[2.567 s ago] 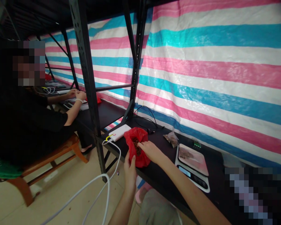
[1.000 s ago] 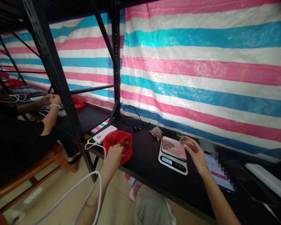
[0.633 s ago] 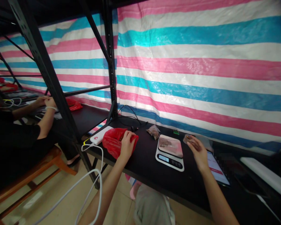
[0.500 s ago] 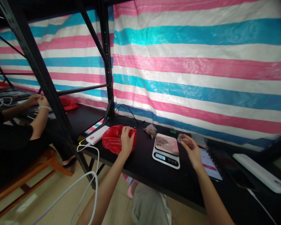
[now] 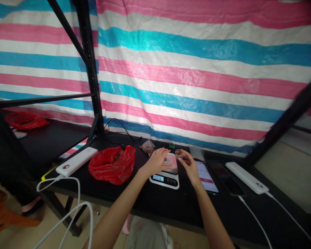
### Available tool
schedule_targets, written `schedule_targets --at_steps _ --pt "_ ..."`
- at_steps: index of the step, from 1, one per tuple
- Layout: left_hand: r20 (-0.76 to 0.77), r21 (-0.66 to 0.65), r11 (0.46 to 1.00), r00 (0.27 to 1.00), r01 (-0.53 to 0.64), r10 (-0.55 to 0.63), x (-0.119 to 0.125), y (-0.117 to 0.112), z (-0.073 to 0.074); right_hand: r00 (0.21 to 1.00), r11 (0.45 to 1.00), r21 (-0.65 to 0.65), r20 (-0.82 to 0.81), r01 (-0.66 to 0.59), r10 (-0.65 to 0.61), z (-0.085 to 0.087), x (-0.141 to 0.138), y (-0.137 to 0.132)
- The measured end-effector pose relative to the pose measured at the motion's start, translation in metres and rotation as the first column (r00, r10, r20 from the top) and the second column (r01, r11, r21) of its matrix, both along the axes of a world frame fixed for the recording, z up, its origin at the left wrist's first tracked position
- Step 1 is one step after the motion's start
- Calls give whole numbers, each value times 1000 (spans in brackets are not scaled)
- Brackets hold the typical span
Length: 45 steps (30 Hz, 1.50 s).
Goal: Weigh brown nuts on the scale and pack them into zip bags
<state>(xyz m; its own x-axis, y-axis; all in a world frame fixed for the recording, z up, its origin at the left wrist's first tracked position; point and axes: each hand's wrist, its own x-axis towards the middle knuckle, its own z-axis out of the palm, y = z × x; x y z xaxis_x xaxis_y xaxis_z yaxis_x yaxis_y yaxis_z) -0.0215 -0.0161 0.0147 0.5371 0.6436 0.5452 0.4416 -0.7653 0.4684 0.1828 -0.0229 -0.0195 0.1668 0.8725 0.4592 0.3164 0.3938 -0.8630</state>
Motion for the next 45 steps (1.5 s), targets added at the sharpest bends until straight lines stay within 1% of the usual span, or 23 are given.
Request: schedule_targets --at_steps 2,5,7,8,10,11,13,15,17,19,21,23,25,28,30,33,36,38,40,45 --pt "-42 -47 998 998 34 -36 12 19 -8 999 1000 0 -31 -15 15 -1 0 0" --pt "-58 -65 998 998 -8 4 21 36 -18 994 998 -1 -98 -57 56 -1 -2 0" --pt "-13 -96 995 1000 -22 21 21 40 -20 989 997 -11 -134 -72 70 -1 -4 -1" --pt "19 -124 992 1000 -8 10 20 42 -20 987 997 -15 -145 -73 70 0 -5 -1" --pt "112 -204 976 993 69 -47 14 45 -17 987 998 -15 -148 -67 64 1 -8 -2" --pt "180 -253 958 979 136 -92 11 47 -14 988 998 -8 -144 -63 62 2 -8 -2" --pt "335 -343 898 929 276 -157 5 51 -10 990 998 16 -132 -56 58 3 -9 -3" --pt "466 -400 834 868 379 -171 0 54 -8 990 998 42 -137 -40 46 5 -10 -5" --pt "558 -447 766 813 462 -165 -1 53 -8 987 998 64 -155 -30 39 6 -12 -7" --pt "609 -491 694 777 526 -158 1 50 -9 985 996 87 -168 -26 41 8 -14 -10" --pt "632 -522 637 759 567 -158 5 45 -9 985 993 113 -166 -20 38 10 -16 -13" --pt "643 -542 591 748 597 -166 8 39 -7 987 992 129 -154 -15 35 11 -18 -15" --pt "645 -552 560 742 617 -182 10 34 -4 989 990 139 -141 -30 50 12 -18 -15" --pt "641 -558 549 743 622 -190 11 28 0 990 983 172 -116 -65 86 13 -16 -15" --pt "646 -557 546 740 626 -189 12 27 1 993 976 209 -81 -66 84 15 -15 -16" --pt "657 -563 519 729 643 -190 15 27 -2 997 967 249 -39 -56 68 18 -15 -18" --pt "656 -586 499 735 639 -172 17 29 -5 992 962 260 -75 -78 101 19 -18 -19" --pt "643 -595 515 750 617 -156 18 30 -7 985 955 287 -126 -78 118 19 -21 -20" --pt "630 -597 538 763 595 -145 17 30 -7 983 947 317 -149 -56 108 20 -24 -21" --pt "620 -588 566 771 578 -145 16 30 -8 990 939 344 -123 -26 72 22 -26 -24"
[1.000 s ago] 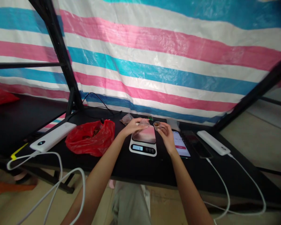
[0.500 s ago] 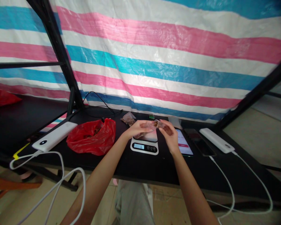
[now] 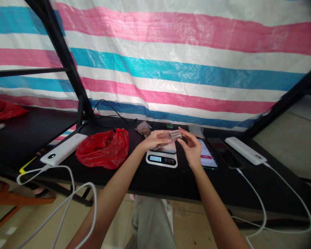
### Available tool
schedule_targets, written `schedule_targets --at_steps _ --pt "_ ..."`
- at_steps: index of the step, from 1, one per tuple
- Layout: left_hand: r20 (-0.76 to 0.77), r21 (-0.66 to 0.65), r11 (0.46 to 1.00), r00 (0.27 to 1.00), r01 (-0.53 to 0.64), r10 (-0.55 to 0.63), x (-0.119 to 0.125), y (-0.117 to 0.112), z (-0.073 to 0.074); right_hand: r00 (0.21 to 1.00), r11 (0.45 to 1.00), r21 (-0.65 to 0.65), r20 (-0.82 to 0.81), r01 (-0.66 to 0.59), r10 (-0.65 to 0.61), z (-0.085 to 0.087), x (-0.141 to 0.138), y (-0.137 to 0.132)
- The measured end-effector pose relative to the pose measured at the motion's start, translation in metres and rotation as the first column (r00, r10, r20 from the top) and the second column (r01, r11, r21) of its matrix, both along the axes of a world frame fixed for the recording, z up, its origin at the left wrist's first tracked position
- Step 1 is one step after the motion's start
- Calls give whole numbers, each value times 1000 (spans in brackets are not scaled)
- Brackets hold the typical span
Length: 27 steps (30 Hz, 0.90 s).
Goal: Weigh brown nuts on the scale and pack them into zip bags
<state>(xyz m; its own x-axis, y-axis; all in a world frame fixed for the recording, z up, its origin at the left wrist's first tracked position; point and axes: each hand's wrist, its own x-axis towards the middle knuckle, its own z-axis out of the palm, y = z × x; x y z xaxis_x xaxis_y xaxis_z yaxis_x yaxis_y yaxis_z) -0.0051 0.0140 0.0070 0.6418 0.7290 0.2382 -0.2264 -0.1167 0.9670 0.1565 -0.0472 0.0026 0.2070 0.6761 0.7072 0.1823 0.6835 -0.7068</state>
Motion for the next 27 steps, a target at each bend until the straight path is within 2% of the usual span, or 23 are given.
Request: schedule_targets --at_steps 8,14,19,23,27 --pt "-8 12 1000 1000 6 -6 2 1 -1 999 999 53 47 -1 -1 3 1 -3" --pt "59 56 997 997 56 -59 2 0 2 999 999 37 -11 32 -31 3 3 -2" --pt "88 101 994 995 41 -50 -1 1 4 994 997 23 -81 79 -77 1 8 3" --pt "85 143 985 992 -100 89 -5 6 3 981 989 -53 -133 137 -143 -8 17 13" --pt "9 254 914 945 -317 326 -4 12 -1 958 985 -144 -256 92 -127 -19 24 22"
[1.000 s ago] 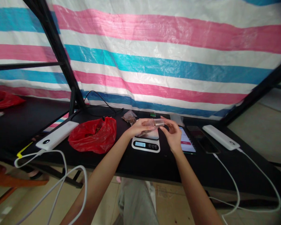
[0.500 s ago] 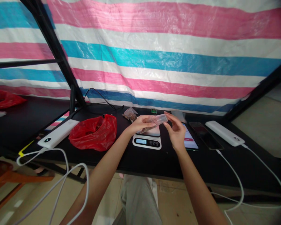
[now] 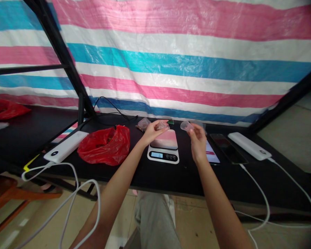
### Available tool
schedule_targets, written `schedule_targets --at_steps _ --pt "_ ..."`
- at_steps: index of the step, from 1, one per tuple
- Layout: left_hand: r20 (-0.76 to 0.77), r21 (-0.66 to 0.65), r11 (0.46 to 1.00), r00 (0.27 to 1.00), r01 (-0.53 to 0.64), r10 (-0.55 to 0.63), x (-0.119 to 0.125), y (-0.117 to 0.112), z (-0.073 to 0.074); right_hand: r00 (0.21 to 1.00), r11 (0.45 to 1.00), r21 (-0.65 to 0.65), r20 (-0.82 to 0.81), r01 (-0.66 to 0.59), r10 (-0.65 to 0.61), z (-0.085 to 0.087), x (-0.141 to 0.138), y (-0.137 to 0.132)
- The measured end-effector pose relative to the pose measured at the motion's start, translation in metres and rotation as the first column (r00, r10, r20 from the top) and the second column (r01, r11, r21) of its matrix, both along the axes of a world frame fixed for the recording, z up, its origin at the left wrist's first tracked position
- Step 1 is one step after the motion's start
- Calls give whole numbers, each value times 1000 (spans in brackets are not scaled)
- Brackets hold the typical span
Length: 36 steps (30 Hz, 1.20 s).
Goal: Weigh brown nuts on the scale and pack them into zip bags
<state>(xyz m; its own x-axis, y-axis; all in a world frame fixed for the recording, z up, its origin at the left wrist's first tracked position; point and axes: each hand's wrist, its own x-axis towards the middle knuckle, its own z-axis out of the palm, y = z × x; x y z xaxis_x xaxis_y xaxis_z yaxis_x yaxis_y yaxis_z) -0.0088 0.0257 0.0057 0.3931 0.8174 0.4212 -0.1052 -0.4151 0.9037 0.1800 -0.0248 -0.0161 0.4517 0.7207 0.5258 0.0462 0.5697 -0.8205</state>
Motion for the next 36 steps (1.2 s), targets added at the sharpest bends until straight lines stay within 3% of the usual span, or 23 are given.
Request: schedule_targets --at_steps 3,9,13,16,19,26,36 --pt "-93 97 992 992 -76 85 4 3 -7 999 999 -47 -51 -15 13 -3 2 3" --pt "-203 264 963 973 -52 108 10 4 -19 998 995 -86 -48 -48 44 -3 3 3" --pt "-66 205 955 971 -213 231 1 12 -17 999 994 -104 -27 -42 39 -5 5 4" --pt "43 135 923 933 -360 357 -8 20 -14 999 994 -98 -25 -46 44 -8 5 5" --pt "78 155 884 897 -442 435 -15 23 -11 997 994 -95 -47 -60 56 -9 5 5" --pt "69 306 864 915 -399 398 -15 17 -7 994 990 -115 -84 -84 74 -9 4 4" --pt "82 357 857 926 -371 367 -15 18 -8 991 987 -125 -95 -105 94 -8 5 6"
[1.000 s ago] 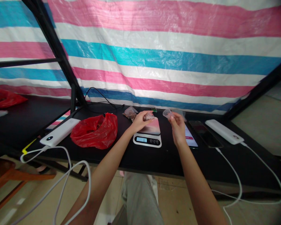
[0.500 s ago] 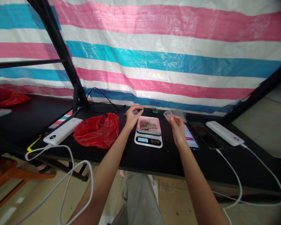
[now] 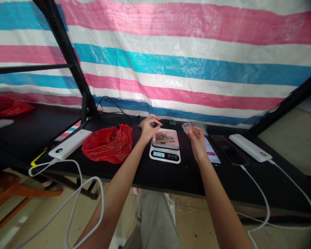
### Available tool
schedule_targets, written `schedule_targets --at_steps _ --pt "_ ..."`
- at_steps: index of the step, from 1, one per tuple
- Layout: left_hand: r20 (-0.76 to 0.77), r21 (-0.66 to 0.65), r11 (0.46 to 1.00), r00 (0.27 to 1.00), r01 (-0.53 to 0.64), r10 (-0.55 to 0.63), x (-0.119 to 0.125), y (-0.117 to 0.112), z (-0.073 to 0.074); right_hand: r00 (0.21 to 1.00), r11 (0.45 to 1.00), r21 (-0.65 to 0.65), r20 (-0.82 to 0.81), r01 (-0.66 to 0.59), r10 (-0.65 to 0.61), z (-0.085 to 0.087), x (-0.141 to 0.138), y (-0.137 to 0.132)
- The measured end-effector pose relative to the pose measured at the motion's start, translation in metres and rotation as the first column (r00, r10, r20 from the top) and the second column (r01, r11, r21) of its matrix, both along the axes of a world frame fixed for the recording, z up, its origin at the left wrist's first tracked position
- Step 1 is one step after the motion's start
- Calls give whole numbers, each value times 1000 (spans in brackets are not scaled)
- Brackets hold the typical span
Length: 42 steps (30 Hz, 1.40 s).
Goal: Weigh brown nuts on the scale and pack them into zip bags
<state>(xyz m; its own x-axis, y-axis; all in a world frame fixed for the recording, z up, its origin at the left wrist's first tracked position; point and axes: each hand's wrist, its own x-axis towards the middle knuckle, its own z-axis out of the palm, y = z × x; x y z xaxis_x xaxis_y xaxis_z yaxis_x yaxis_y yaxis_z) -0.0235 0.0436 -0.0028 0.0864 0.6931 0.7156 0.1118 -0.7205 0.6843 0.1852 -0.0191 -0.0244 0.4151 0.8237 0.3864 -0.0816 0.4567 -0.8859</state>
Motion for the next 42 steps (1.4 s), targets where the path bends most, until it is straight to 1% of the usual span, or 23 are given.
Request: schedule_targets --at_steps 5,8,10,13,15,16,18,19,20,21,22,23,25,26,27,29,31,33,35,37,38,40,42 --pt "-9 -8 1000 1000 2 -2 1 0 2 999 999 -1 9 -36 36 1 0 -1" --pt "-8 -7 1000 1000 -22 22 3 -3 5 999 999 7 29 -45 45 3 0 -2" --pt "-32 13 998 997 -64 65 4 -15 9 999 999 12 25 -39 39 3 1 -2" --pt "-127 86 978 972 -190 200 -5 -50 15 1000 1000 5 3 -31 31 3 3 -2" --pt "-187 140 922 905 -360 382 -24 -79 16 1000 1000 -6 -1 -29 29 2 3 -1" --pt "-213 147 870 844 -470 492 -37 -92 15 1000 1000 -7 3 -28 28 2 3 -1" --pt "-248 140 733 693 -666 677 -69 -112 11 1000 1000 5 22 -20 19 1 3 0" --pt "-281 130 673 624 -728 730 -86 -118 7 999 1000 21 35 -9 8 1 3 0" --pt "-329 112 631 571 -768 752 -102 -122 4 999 999 42 51 8 -10 1 3 0" --pt "-408 89 630 549 -772 730 -116 -125 1 997 998 64 70 30 -35 1 3 -1" --pt "-502 64 674 560 -736 659 -126 -129 -2 994 995 82 93 58 -65 2 4 -1" --pt "-584 45 734 578 -678 570 -133 -132 -3 988 991 98 115 93 -104 2 5 -1" --pt "-687 43 835 590 -548 423 -135 -143 -4 969 978 122 158 171 -190 4 6 -2" --pt "-709 66 865 587 -497 391 -131 -149 -3 958 970 132 175 204 -225 6 5 -3" --pt "-720 97 884 580 -458 380 -125 -156 -2 949 963 139 188 230 -253 7 3 -5" --pt "-729 154 898 567 -412 385 -111 -169 -1 936 956 149 214 253 -281 12 -9 -10" --pt "-738 200 895 540 -399 406 -100 -177 -3 929 959 165 258 229 -266 19 -32 -18" --pt "-750 234 886 506 -401 427 -95 -181 -9 916 974 189 354 129 -190 27 -67 -30" --pt "-759 254 877 478 -407 442 -96 -184 -15 871 985 154 491 -82 -4 35 -108 -42" --pt "-765 266 867 456 -421 456 -99 -187 -21 758 949 82 624 -305 190 40 -150 -52" --pt "-768 267 862 445 -431 461 -102 -189 -23 707 922 54 659 -383 255 41 -168 -55" --pt "-773 263 849 427 -459 470 -110 -194 -25 620 885 8 717 -465 319 40 -196 -57" --pt "-773 255 834 415 -490 480 -121 -197 -24 526 889 -58 788 -453 319 35 -213 -55"
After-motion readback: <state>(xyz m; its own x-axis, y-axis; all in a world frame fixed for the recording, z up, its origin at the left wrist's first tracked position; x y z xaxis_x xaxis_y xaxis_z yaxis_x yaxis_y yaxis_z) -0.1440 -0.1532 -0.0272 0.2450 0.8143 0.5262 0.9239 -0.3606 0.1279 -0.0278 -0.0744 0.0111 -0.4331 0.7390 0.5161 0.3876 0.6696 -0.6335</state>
